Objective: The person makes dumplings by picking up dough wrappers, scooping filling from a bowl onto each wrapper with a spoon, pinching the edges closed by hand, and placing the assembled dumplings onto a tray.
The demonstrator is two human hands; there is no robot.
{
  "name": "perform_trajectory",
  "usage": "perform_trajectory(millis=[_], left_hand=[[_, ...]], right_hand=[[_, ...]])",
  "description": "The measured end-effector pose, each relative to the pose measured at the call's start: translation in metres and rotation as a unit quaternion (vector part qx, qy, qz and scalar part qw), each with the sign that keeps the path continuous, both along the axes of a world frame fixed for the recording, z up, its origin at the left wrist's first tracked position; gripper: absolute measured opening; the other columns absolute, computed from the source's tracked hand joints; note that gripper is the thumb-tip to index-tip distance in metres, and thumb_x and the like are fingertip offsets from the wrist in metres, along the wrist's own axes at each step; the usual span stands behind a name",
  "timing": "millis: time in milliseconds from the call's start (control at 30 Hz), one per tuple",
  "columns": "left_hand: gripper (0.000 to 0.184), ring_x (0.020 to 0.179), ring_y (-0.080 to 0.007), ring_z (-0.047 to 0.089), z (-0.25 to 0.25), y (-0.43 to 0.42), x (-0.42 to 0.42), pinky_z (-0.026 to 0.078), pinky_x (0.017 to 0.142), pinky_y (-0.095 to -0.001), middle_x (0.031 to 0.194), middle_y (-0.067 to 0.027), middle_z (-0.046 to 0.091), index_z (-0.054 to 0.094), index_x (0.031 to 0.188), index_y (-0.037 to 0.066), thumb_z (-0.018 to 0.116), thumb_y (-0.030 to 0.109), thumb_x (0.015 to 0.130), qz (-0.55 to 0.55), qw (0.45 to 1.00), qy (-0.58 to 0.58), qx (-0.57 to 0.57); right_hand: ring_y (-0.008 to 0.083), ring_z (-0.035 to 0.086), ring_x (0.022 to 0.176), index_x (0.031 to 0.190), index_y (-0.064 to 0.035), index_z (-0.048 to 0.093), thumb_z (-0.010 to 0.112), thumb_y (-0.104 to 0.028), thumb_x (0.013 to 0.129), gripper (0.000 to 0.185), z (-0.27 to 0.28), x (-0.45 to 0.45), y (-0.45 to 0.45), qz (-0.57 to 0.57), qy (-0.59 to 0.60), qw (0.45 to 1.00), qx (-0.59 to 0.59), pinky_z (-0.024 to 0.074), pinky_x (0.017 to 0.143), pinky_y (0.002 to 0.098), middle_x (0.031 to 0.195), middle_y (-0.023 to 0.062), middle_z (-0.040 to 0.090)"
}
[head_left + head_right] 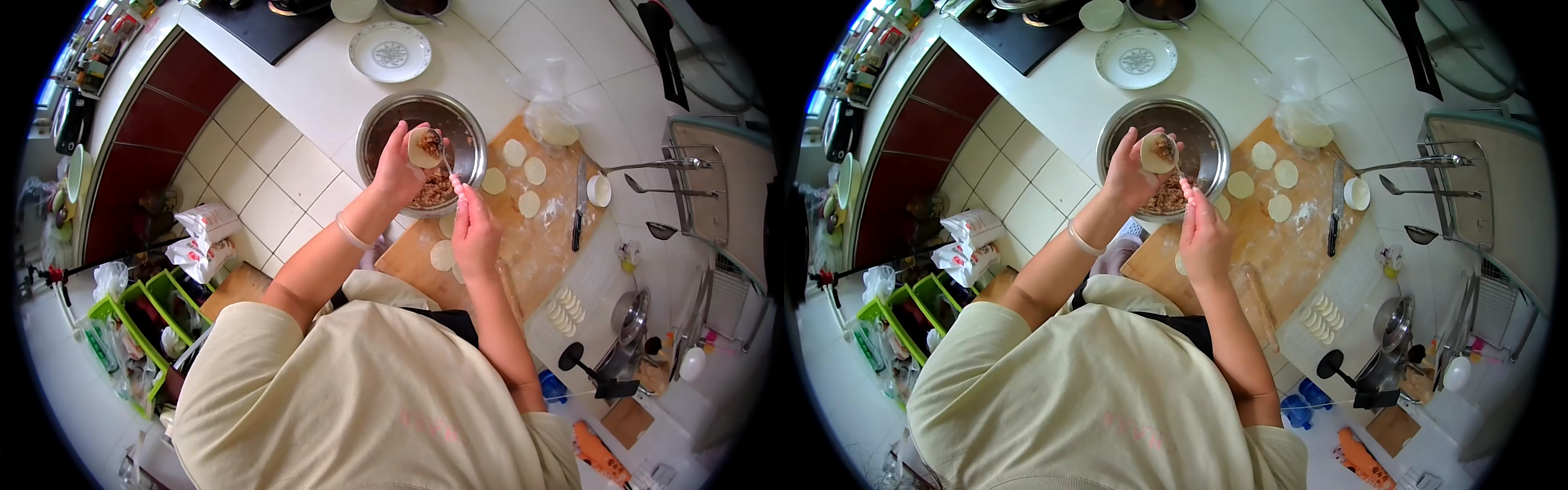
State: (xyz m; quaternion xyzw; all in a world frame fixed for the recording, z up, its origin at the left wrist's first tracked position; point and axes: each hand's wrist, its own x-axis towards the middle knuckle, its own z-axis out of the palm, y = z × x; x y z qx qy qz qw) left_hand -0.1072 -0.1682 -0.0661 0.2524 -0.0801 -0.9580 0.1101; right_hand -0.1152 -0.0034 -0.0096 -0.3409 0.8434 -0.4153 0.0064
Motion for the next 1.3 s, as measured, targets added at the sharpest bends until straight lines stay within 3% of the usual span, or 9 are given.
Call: perform_trajectory(millis=[33,133,233,533,767,967,1100,1167,1300], left_hand=[[0.051,0.119,-0.0334,0.051,0.003,0.002,0.0,0.042,0.098,-0.0432,0.12,-0.015,0.057,0.046,0.127,0.004,0.037,0.045,0.098,-0.004,1.0,0.004,0.005],[0.051,0.119,-0.0339,0.051,0.015,0.004,0.0,0.041,0.1,-0.0445,0.122,-0.0158,0.056,0.047,0.126,0.004,0.038,0.045,0.098,-0.023,0.999,0.021,0.026],[0.051,0.119,-0.0336,0.051,0.021,0.003,0.001,0.04,0.101,-0.0451,0.122,-0.0158,0.056,0.049,0.123,0.003,0.038,0.046,0.097,-0.055,0.996,0.049,0.041],[0.053,0.116,-0.0332,0.053,0.026,-0.004,0.002,0.044,0.099,-0.0437,0.121,-0.0159,0.057,0.054,0.12,0.003,0.039,0.048,0.096,-0.141,0.986,0.092,0.017],[0.059,0.115,-0.0348,0.054,0.038,-0.01,0.005,0.044,0.099,-0.0438,0.121,-0.0187,0.056,0.052,0.123,0.001,0.031,0.05,0.098,-0.244,0.968,0.053,-0.017],[0.06,0.113,-0.0353,0.055,0.042,-0.009,0.004,0.043,0.1,-0.0451,0.12,-0.0217,0.055,0.051,0.123,-0.002,0.028,0.048,0.099,-0.281,0.958,0.047,0.003],[0.06,0.113,-0.0354,0.055,0.045,-0.004,0.003,0.044,0.099,-0.0451,0.119,-0.0219,0.055,0.051,0.122,-0.003,0.028,0.048,0.099,-0.297,0.954,0.029,-0.029],[0.061,0.114,-0.0355,0.055,0.045,-0.004,0.003,0.045,0.099,-0.0449,0.118,-0.022,0.055,0.052,0.121,-0.004,0.028,0.047,0.099,-0.299,0.953,0.041,-0.038],[0.061,0.114,-0.0348,0.054,0.05,-0.003,0.004,0.045,0.098,-0.0442,0.119,-0.0221,0.055,0.052,0.121,-0.005,0.028,0.047,0.099,-0.301,0.952,0.029,-0.047]], right_hand=[[0.0268,0.065,0.096,0.116,0.0011,0.056,0.051,-0.007,0.093,0.024,0.0,0.002,0.002,0.001,0.059,0.998,0.033,0.0549,0.076,0.0347,0.108,0.012,0.067],[0.027,0.066,0.093,0.117,0.0007,0.054,0.053,-0.004,0.091,0.026,0.008,0.002,0.01,0.004,0.084,0.993,0.079,0.055,0.074,0.0354,0.106,0.0107,0.067],[0.026,0.066,0.089,0.116,-0.0003,0.055,0.053,-0.003,0.09,0.026,0.028,-0.001,0.019,0.005,0.116,0.992,0.057,0.0552,0.072,0.0351,0.105,0.0095,0.067],[0.0228,0.065,0.08,0.115,-0.0002,0.059,0.056,-0.001,0.088,0.027,0.05,-0.025,0.051,0.075,0.11,0.991,0.022,0.0542,0.065,0.0334,0.101,0.0079,0.068],[0.0211,0.063,0.069,0.113,-0.0037,0.062,0.058,-0.001,0.087,0.026,0.063,-0.034,0.064,0.105,0.07,0.988,0.087,0.0519,0.06,0.0319,0.085,0.0076,0.066],[0.0211,0.061,0.066,0.111,-0.0053,0.064,0.059,-0.002,0.087,0.025,0.072,-0.038,0.067,0.117,0.06,0.991,0.015,0.0496,0.057,0.0327,0.084,0.0088,0.066],[0.0202,0.061,0.068,0.111,-0.0048,0.063,0.058,-0.001,0.087,0.025,0.071,-0.041,0.068,0.123,0.022,0.991,0.049,0.051,0.059,0.0306,0.085,0.0088,0.067],[0.0195,0.061,0.068,0.112,-0.0045,0.063,0.058,0.0,0.087,0.026,0.072,-0.041,0.065,0.112,0.047,0.993,-0.009,0.0509,0.059,0.0301,0.088,0.0087,0.068],[0.0189,0.062,0.067,0.112,-0.004,0.063,0.059,0.0,0.087,0.026,0.07,-0.042,0.068,0.114,0.044,0.99,0.072,0.0516,0.06,0.0295,0.089,0.0086,0.069]])
